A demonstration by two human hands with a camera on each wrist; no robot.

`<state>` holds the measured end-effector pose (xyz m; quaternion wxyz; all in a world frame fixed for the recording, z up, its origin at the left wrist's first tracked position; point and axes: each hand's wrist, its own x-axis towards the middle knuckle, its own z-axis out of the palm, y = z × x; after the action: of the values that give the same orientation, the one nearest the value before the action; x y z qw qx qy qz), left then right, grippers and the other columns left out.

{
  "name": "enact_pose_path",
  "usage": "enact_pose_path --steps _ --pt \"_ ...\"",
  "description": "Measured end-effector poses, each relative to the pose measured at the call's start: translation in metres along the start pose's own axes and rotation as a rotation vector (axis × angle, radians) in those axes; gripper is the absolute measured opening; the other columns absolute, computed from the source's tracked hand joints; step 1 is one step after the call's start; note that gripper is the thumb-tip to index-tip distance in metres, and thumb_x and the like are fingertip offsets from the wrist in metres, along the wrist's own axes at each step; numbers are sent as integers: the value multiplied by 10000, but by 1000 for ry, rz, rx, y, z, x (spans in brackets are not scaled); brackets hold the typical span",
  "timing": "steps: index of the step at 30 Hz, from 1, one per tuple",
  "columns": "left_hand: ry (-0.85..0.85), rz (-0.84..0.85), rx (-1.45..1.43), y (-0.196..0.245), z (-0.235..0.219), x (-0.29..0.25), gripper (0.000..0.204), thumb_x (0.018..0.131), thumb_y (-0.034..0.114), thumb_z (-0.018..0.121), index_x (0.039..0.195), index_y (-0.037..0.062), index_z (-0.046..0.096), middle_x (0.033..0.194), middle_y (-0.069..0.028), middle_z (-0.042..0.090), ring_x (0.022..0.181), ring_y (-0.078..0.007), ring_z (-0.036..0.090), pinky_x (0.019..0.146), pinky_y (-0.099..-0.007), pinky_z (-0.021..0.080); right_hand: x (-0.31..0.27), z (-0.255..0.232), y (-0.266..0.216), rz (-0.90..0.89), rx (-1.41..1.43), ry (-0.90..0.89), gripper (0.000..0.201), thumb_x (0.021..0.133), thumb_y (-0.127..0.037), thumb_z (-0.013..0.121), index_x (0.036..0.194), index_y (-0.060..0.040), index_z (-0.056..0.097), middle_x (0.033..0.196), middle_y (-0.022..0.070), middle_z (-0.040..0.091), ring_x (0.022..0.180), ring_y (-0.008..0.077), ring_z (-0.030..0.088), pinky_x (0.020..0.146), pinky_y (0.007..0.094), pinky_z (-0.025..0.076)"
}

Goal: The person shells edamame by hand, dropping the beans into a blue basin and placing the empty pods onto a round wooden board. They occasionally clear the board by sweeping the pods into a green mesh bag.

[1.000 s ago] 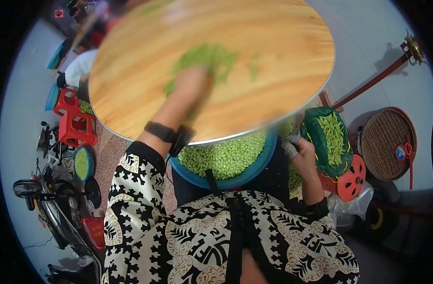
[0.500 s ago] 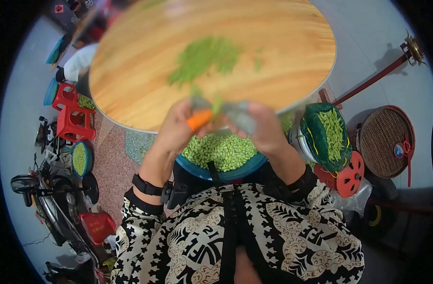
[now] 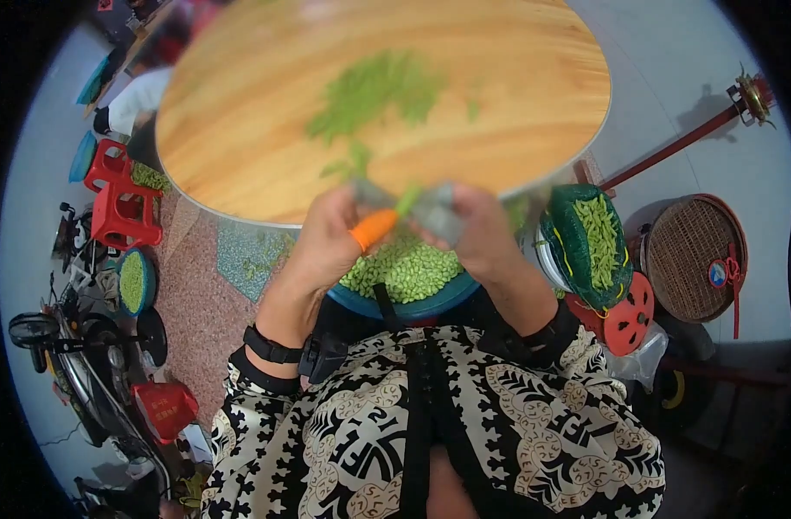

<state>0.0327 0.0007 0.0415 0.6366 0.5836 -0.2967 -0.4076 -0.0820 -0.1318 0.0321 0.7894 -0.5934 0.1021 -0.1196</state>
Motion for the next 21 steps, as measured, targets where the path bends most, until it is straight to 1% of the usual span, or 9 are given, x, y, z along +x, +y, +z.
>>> enact_pose_path --steps 6,8,9,12,13,16,18,19,21 --pt "61 67 107 -13 6 -1 127 785 104 563 851 10 510 647 -56 551 496 -70 467 425 -190 348 2 -3 15 -40 36 39 73 778 14 487 824 1 542 692 7 538 587 51 461 531 178 361" --pt "130 447 873 -20 9 -4 182 759 122 596 853 -3 504 665 -110 559 506 -165 516 443 -253 385 0 -1 12 -36 54 49 79 773 21 485 824 5 542 689 7 536 586 52 459 532 180 360" --pt "134 510 1179 -15 11 -6 244 727 124 620 871 -23 490 659 -158 545 538 -298 535 468 -317 404 -1 1 9 -19 -10 57 85 770 26 480 823 6 543 688 8 535 585 53 457 531 181 358" --pt "149 565 1294 -12 14 -9 199 733 110 590 846 -13 483 647 -173 532 561 -367 512 474 -342 398 -1 -3 10 12 0 6 87 767 28 479 819 6 546 684 5 530 582 54 453 528 182 354" --pt "148 567 1294 -15 13 -7 199 733 110 590 846 -13 483 647 -173 532 561 -367 512 474 -342 398 -1 -6 12 27 71 -52 84 766 25 483 816 5 548 682 1 527 581 54 451 527 182 353" --pt "93 507 955 -32 8 -6 168 786 152 503 907 39 479 651 -170 518 618 -343 532 511 -376 408 0 -2 15 -32 128 -87 77 772 18 482 810 3 547 680 -4 524 582 54 450 529 181 354" --pt "88 415 562 -41 9 -6 176 836 206 455 858 35 489 590 -125 495 516 -255 505 463 -313 373 2 -3 20 -30 116 -92 69 777 8 487 810 1 547 680 -4 525 582 54 451 531 181 356" --pt "88 415 564 -46 7 -6 176 836 206 455 858 35 489 590 -125 495 516 -255 505 463 -313 373 3 -3 22 -30 102 -95 61 782 -2 492 810 0 547 680 -5 526 582 54 451 533 180 358" --pt "-6 288 162 -53 4 -7 289 869 308 414 830 33 491 618 -63 498 462 -140 415 431 -238 309 4 -4 26 -62 60 -103 54 786 -16 501 810 -3 547 682 -5 528 584 52 453 538 180 362"
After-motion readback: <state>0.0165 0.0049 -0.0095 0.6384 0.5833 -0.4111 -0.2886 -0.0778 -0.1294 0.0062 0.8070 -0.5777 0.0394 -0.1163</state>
